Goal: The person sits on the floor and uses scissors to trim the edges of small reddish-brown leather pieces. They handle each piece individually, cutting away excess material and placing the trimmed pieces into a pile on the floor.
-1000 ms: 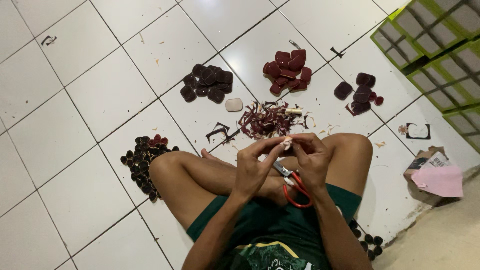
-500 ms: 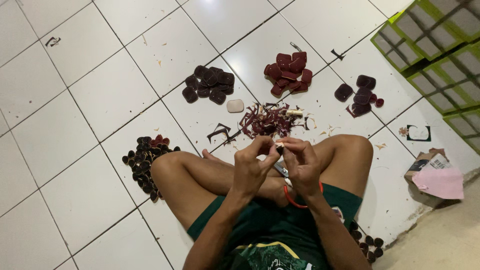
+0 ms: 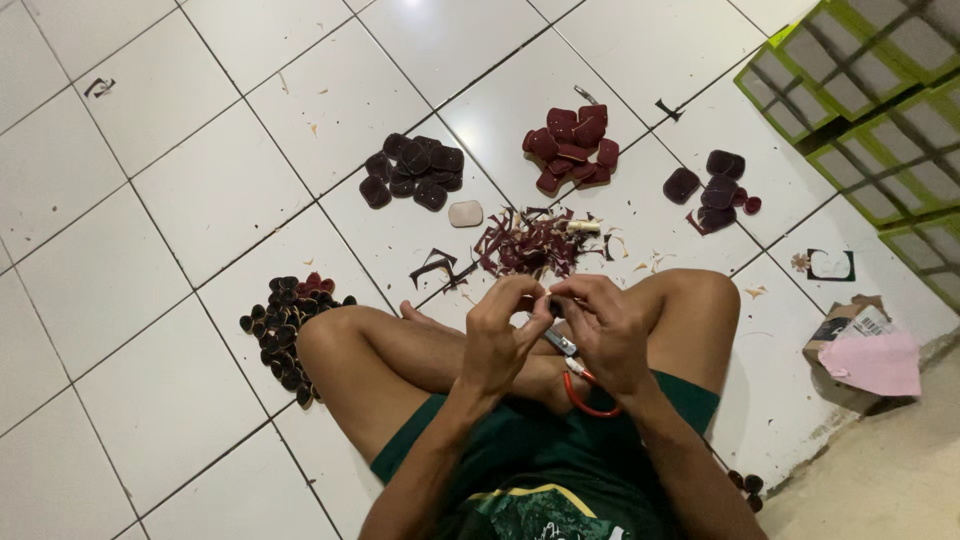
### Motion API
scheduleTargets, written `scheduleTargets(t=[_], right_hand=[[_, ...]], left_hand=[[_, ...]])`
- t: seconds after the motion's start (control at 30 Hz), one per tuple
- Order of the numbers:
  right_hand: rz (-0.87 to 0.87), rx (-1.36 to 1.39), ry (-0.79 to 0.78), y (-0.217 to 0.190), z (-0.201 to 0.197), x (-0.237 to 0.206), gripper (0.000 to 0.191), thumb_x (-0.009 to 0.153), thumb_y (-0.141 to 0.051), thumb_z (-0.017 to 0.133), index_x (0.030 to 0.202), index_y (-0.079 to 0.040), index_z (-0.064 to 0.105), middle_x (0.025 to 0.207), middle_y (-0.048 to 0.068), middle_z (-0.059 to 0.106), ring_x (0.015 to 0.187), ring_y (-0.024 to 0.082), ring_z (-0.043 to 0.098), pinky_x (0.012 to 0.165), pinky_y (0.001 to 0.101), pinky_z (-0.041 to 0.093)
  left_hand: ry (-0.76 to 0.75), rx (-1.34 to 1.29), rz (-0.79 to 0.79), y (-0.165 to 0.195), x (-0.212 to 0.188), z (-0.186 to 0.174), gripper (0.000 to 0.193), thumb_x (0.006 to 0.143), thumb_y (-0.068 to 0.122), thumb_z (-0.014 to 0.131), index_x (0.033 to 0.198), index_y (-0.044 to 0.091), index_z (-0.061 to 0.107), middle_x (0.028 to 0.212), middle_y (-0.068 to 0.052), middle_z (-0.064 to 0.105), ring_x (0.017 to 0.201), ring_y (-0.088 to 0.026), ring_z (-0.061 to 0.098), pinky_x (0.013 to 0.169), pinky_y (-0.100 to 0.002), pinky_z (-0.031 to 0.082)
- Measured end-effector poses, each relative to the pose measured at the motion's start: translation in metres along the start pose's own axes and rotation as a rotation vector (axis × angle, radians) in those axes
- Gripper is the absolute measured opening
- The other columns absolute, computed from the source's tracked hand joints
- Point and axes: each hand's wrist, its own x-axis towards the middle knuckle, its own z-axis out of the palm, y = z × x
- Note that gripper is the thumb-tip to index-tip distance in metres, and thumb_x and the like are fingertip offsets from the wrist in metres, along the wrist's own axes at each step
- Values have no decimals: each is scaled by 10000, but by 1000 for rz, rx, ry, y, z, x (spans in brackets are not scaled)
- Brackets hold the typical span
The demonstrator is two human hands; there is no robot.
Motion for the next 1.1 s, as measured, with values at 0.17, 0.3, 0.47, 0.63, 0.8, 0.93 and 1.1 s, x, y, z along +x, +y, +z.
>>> scheduleTargets(t=[0.17, 0.3, 0.47, 0.63, 0.8, 0.93, 1.1], right_hand=[[-24, -122, 172, -6, 18, -3, 216, 937, -34, 757, 1149, -68, 730, 1085, 116, 721, 932, 174, 732, 771, 265, 620], [512, 578, 24, -3, 7, 6, 233, 960, -68, 681, 1189, -39, 712, 1095, 69, 747, 981, 138, 736, 853, 274, 627], [322, 249, -153, 7, -9, 12, 226, 947, -48, 709, 1165, 5, 731, 1058, 103, 747, 941, 170, 756, 822, 283, 629], [299, 589, -20, 23, -2, 6, 217, 993, 1, 638, 1202, 0, 698, 1078, 120, 760, 959, 193, 767, 861, 315, 661], [269, 641, -33, 42, -2, -2, 226, 986, 64, 639, 1189, 19, 728, 1043, 123, 767, 952, 202, 769, 882, 333, 667], [265, 645, -68, 47, 1, -3, 243, 995, 81, 621, 1204, 13, 725, 1067, 87, 734, 1010, 147, 700, 934, 269, 583], [238, 485, -40, 35, 4, -2, 211, 998, 70, 627, 1170, 0, 728, 1083, 73, 712, 1007, 125, 668, 899, 237, 543]], left_hand=[[58, 12, -44, 2, 3, 2, 184, 880, -16, 744, 1030, 12, 641, 943, -110, 691, 835, -222, 749, 731, -330, 613], [-18, 108, 71, -7, 10, -5, 180, 889, -1, 749, 1028, 13, 635, 953, -118, 688, 815, -224, 721, 702, -327, 592], [-105, 85, 80, -15, 8, -8, 175, 912, 37, 758, 1067, 25, 680, 986, -101, 733, 864, -190, 742, 744, -304, 602], [-57, -488, -307, -15, 2, -3, 279, 1019, 62, 681, 1282, -29, 664, 1146, -119, 765, 1046, -155, 740, 920, -288, 615], [-65, -603, -379, -8, 2, -4, 350, 990, 70, 672, 1327, -12, 624, 1172, -106, 757, 1051, -160, 734, 927, -285, 621], [-23, -282, -229, 5, 0, -7, 365, 910, 57, 773, 1249, -12, 659, 1090, -117, 784, 1042, -183, 774, 885, -285, 638], [21, -9, -123, 14, -2, -9, 239, 887, 58, 815, 1087, 11, 691, 1003, -107, 806, 994, -193, 806, 827, -282, 639]])
